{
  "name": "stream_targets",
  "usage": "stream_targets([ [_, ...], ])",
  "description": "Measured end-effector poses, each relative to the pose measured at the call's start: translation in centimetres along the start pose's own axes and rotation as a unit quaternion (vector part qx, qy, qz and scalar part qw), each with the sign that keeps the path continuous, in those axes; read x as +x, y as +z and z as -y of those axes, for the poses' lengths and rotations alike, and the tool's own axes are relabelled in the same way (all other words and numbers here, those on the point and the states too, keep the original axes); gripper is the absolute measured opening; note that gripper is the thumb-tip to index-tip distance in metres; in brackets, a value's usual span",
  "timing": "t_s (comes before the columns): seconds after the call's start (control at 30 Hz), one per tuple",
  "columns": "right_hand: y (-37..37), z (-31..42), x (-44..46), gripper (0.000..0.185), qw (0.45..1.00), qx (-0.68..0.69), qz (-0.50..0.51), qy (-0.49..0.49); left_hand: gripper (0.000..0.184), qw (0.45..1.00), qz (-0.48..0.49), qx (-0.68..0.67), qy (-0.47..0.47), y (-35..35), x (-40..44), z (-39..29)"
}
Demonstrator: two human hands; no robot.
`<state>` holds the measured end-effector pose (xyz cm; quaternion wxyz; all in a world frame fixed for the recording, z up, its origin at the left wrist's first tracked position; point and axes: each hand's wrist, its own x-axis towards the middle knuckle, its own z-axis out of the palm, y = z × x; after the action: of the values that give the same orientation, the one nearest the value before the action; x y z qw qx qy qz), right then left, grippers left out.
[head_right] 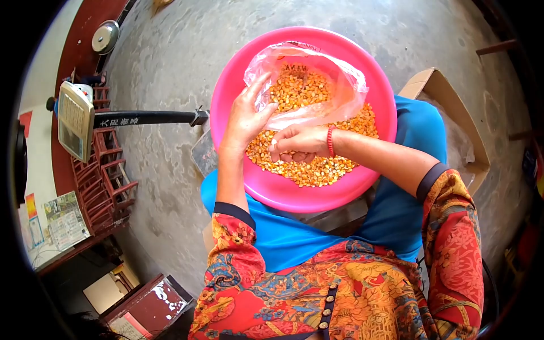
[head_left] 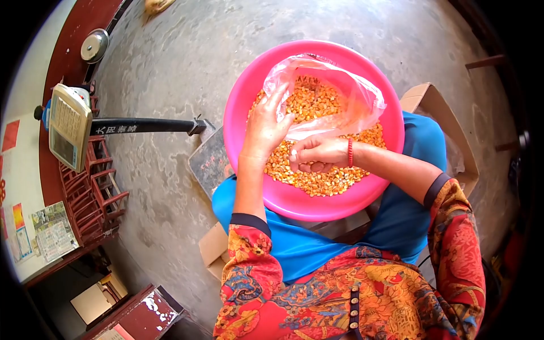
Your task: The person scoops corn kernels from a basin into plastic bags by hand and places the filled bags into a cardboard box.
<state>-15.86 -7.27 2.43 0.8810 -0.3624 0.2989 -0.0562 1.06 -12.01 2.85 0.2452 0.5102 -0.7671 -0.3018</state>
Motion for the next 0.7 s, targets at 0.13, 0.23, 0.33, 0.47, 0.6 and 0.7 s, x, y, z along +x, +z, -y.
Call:
stream_targets([
  [0.13, -0.1, 2.0, -0.8, 0.018, 0.992, 0.051, 0.029, -0.108, 0.063, 1.0, 0.0, -0.001, 0.007, 0.2, -0.2, 0.5],
  [0.23, -0.7, 5.1, -2.8, 0.018, 0.979, 0.023, -0.079, -0.185, 0.064, 1.0, 0.009, 0.0, -0.023, 0.2, -0.3, 0.2],
  [0.33, -3.3, 5.2, -2.2, 0.018, 0.938, -0.041, -0.213, -0.27, 0.066, 0.999, 0.021, 0.011, -0.032, 0.2, -0.3, -0.2],
  [0.47, -5.7, 4.1, -0.3, 0.013, 0.764, -0.351, -0.366, -0.399, 0.066, 0.999, 0.017, 0.033, -0.012, 0.5, -0.1, -0.1],
  [0.6, -3.9, 5.2, -2.1, 0.012, 0.751, -0.462, -0.307, -0.359, 0.061, 0.999, 0.019, 0.027, -0.022, 0.6, -0.3, 0.5],
  [0.7, -2.5, 4.2, -2.1, 0.008, 0.858, -0.417, -0.018, -0.3, 0.058, 1.0, -0.001, 0.022, 0.0, 0.6, -0.2, 0.7],
])
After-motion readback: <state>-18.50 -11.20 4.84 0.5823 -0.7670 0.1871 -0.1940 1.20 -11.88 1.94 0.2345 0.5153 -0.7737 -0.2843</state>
